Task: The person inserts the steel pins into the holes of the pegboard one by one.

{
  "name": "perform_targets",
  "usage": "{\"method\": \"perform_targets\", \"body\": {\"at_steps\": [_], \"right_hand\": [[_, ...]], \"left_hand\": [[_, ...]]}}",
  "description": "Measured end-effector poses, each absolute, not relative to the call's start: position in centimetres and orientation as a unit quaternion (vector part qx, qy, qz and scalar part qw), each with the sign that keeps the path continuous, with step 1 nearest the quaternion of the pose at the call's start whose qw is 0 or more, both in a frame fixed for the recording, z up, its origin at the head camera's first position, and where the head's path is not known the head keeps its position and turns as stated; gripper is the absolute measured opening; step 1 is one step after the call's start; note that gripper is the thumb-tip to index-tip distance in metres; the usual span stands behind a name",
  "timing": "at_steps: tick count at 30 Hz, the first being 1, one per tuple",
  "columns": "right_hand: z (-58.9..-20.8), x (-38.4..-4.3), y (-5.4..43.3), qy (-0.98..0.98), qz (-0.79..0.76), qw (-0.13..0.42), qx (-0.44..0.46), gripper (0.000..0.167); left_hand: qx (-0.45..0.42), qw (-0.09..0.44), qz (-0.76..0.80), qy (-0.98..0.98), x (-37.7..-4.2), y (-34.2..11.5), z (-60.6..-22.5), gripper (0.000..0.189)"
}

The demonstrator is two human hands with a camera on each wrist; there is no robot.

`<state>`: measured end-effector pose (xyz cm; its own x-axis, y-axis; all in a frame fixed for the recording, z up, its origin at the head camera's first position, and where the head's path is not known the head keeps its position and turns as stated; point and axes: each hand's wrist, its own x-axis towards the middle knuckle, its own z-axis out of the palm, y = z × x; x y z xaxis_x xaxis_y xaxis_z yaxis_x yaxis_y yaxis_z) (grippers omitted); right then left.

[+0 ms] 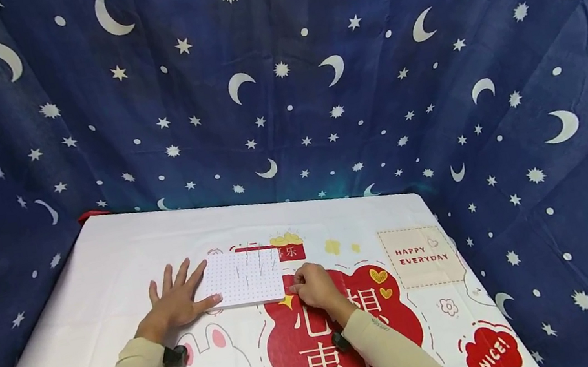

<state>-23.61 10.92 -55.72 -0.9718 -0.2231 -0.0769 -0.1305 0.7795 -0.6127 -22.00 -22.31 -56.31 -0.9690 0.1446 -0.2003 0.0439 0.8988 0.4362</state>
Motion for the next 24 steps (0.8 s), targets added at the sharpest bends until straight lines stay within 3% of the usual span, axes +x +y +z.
{"method": "perform_targets", "body": {"at_steps": [6,13,18,24], "right_hand": [[-55.6,-23.6,11.2,0.948,-0.276,0.080,-0.133,0.034],[-55.0,-23.2,12.5,0.902,-0.397,0.130,-0.106,0.025],[-54.6,-22.8,12.9,0.898,-0.420,0.073,-0.114,0.011],[-54.1,-22.5,12.5,0.887,-0.445,-0.014,-0.117,0.007]], "left_hand": [[0.050,0.110,0.220,0.968,-21.8,-22.1,-56.3,0.103],[0.047,0.112,0.222,0.967,-21.5,-22.0,-56.1,0.104],[0.049,0.111,0.221,0.968,-21.5,-22.0,-55.9,0.104],[0.050,0.104,0.220,0.969,-21.6,-22.2,-55.6,0.102]]}}
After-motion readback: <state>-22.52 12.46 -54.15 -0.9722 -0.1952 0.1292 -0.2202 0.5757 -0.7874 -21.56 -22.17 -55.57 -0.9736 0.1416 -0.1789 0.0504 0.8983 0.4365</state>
